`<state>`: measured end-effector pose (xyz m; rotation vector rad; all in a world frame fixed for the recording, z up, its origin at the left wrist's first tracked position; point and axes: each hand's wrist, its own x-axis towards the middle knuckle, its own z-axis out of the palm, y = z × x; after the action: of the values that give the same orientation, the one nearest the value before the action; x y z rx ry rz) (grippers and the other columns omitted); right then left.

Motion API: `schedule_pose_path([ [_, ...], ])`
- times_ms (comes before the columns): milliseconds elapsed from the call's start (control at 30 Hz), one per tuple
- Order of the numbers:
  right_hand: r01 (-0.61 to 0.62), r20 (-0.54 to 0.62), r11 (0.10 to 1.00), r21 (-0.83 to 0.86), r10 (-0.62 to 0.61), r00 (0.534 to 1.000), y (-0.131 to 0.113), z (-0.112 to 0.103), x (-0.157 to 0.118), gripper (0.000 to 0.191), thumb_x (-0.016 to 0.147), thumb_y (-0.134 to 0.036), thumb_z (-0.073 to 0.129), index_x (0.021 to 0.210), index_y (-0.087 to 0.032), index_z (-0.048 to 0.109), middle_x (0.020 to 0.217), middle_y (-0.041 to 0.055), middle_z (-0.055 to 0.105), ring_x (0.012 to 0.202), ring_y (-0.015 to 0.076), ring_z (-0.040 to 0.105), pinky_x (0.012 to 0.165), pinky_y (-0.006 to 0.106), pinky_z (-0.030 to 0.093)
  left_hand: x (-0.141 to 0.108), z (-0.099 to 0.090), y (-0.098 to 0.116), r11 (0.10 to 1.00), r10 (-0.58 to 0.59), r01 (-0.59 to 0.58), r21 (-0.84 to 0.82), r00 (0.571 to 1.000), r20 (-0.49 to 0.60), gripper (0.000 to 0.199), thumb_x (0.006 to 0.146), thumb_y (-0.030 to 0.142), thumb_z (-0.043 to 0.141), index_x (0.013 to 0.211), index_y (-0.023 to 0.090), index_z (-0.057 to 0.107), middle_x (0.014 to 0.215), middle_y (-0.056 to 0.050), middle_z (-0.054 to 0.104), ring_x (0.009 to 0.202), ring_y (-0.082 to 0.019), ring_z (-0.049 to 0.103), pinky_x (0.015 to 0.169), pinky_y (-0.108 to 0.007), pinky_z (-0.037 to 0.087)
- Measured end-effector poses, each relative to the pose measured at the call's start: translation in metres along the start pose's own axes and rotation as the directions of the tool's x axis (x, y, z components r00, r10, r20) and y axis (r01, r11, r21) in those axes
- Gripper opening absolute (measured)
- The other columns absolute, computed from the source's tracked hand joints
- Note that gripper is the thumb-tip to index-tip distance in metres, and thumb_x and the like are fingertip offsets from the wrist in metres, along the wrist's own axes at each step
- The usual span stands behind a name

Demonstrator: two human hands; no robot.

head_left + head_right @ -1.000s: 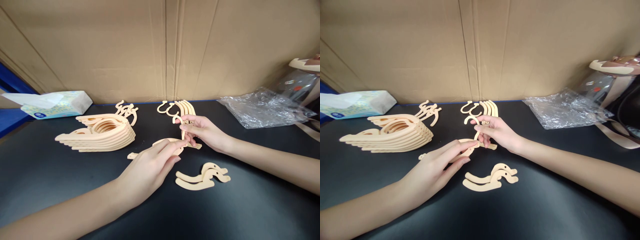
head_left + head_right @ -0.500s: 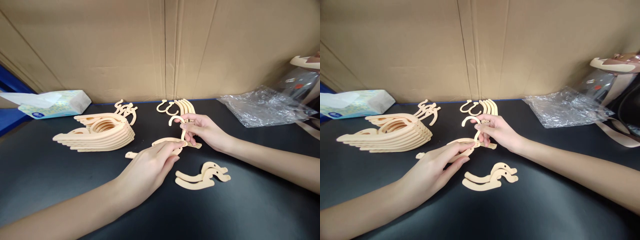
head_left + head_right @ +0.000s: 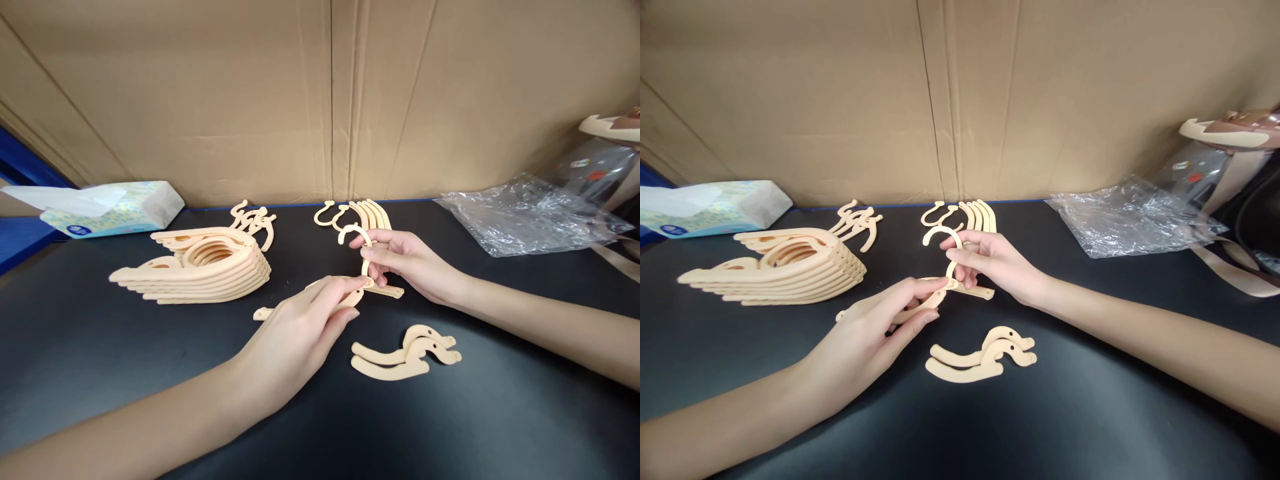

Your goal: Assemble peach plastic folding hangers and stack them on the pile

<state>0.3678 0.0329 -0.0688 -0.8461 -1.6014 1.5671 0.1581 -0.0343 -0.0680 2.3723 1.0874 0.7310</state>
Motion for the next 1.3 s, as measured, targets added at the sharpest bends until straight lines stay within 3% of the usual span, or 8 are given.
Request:
schedule_pose_path([
  [100, 0.030, 0.026, 0.999, -0.038, -0.029, 0.999, -0.0007, -0.0003, 0.0005, 0.020, 0.087, -0.036, 0.068, 0.083, -0.017, 0.063, 0.070, -0.0023, 0.061, 0.060, 0.0076, 0.054, 0.059, 0.020, 0.046, 0.0004, -0.0007, -0.0004, 0.999, -0.035, 0.035, -0.014, 0.999, -0.012, 0.029, 0.099, 0.021, 0.049, 0.127, 0.028, 0.048, 0.110, 0.003, 0.065, 0.094, -0.009, 0.065, 0.086, -0.019, 0.052],
  [200, 0.043, 0.065, 0.998, -0.050, -0.039, 0.997, -0.0008, -0.0012, 0.0012, 0.022, 0.087, -0.036, 0.068, 0.078, -0.017, 0.061, 0.073, -0.0019, 0.062, 0.063, 0.0076, 0.054, 0.061, 0.020, 0.045, 0.0005, -0.0010, -0.0008, 0.999, -0.038, 0.038, -0.035, 0.999, -0.013, 0.029, 0.099, 0.022, 0.049, 0.128, 0.029, 0.049, 0.109, 0.004, 0.065, 0.094, -0.009, 0.065, 0.087, -0.019, 0.051],
  [400, -0.031, 0.132, 1.000, 0.004, 0.030, 0.991, 0.0002, -0.0028, 0.0011, 0.018, 0.083, -0.029, 0.073, 0.091, -0.018, 0.061, 0.069, -0.0031, 0.065, 0.060, 0.0084, 0.059, 0.061, 0.021, 0.046, 0.0019, -0.0002, -0.0027, 0.995, -0.033, 0.028, -0.095, 0.998, -0.044, 0.028, 0.099, 0.019, 0.048, 0.125, 0.030, 0.048, 0.109, 0.005, 0.062, 0.097, -0.008, 0.063, 0.088, -0.018, 0.051],
  [600, -0.037, 0.060, 0.998, 0.056, 0.033, 0.998, -0.0004, -0.0043, 0.0028, 0.024, 0.082, -0.030, 0.074, 0.098, -0.018, 0.061, 0.070, -0.0022, 0.068, 0.059, 0.0067, 0.055, 0.058, 0.018, 0.044, 0.0033, 0.0009, -0.0020, 0.992, -0.055, 0.039, -0.123, 0.990, -0.132, 0.016, 0.097, 0.021, 0.053, 0.111, 0.026, 0.048, 0.104, 0.008, 0.064, 0.084, -0.004, 0.065, 0.080, -0.013, 0.053],
  [833, -0.048, 0.021, 0.997, 0.062, 0.047, 0.999, -0.0033, -0.0048, 0.0024, 0.032, 0.081, -0.033, 0.075, 0.106, -0.017, 0.062, 0.069, -0.0019, 0.066, 0.059, 0.0075, 0.053, 0.058, 0.020, 0.043, 0.0003, -0.0002, -0.0007, 0.992, -0.113, 0.118, 0.035, 0.986, -0.119, 0.013, 0.096, 0.027, 0.055, 0.107, 0.030, 0.049, 0.094, 0.010, 0.066, 0.076, -0.009, 0.068, 0.065, -0.021, 0.055],
  [1300, -0.042, 0.096, 0.997, 0.064, 0.035, 0.995, -0.0014, -0.0081, 0.0027, 0.025, 0.083, -0.030, 0.073, 0.102, -0.019, 0.062, 0.071, -0.0032, 0.067, 0.055, 0.0061, 0.052, 0.054, 0.019, 0.041, 0.0004, -0.0011, -0.0012, 0.998, -0.064, 0.065, 0.003, 0.995, -0.081, 0.014, 0.097, 0.026, 0.053, 0.109, 0.031, 0.049, 0.096, 0.011, 0.064, 0.083, -0.008, 0.067, 0.074, -0.020, 0.055],
])
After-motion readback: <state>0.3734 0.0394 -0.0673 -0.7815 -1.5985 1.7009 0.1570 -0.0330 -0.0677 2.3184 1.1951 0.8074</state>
